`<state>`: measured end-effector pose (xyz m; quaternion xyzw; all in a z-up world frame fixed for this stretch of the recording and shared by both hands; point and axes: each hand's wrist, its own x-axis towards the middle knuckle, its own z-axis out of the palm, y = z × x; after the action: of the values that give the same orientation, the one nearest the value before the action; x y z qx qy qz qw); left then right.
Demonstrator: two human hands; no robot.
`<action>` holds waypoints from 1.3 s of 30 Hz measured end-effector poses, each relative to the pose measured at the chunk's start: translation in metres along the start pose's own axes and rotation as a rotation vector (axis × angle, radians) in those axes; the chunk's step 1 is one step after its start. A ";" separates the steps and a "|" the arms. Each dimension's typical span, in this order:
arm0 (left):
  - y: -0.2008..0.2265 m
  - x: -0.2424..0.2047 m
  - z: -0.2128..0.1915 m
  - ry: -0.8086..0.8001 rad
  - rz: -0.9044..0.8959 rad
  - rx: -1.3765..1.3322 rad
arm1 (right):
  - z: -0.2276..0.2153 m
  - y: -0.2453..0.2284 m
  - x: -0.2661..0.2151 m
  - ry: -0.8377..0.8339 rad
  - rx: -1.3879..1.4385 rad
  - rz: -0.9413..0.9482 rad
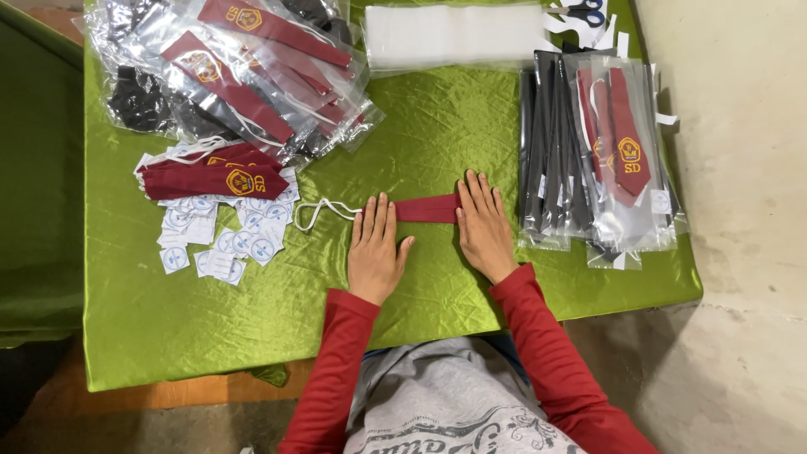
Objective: The person folds a maroon tie with a gold emblem and places it into a clear plastic bag. They smooth the bag and set it aside, then repeat the process with another tie. The workspace contains stacks of ties, bags, and small paper labels.
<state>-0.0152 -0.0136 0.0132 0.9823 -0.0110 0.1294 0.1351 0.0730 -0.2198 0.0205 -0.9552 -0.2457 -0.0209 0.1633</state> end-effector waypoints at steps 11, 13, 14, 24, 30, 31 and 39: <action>-0.008 -0.005 0.008 0.104 -0.071 -0.098 | 0.002 0.010 0.001 0.082 0.151 0.075; -0.009 -0.004 0.007 0.121 -0.079 -0.116 | 0.001 0.012 0.002 0.099 0.170 0.070; -0.008 -0.004 0.005 0.127 -0.084 -0.128 | 0.000 0.012 0.002 0.112 0.197 0.071; -0.006 -0.004 0.000 0.130 -0.082 -0.151 | -0.001 0.013 -0.001 0.186 0.283 0.048; -0.026 -0.003 0.010 0.133 -0.028 -0.125 | -0.007 0.008 -0.001 0.207 0.305 0.052; -0.033 -0.003 0.013 0.136 -0.028 -0.123 | -0.006 0.009 -0.001 0.209 0.305 0.049; -0.079 0.007 0.044 0.221 0.138 0.114 | -0.009 -0.001 -0.004 0.240 0.136 -0.019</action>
<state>0.0071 0.0509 -0.0462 0.9651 -0.0561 0.2462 0.0700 0.0694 -0.2233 0.0285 -0.9303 -0.2344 -0.1196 0.2557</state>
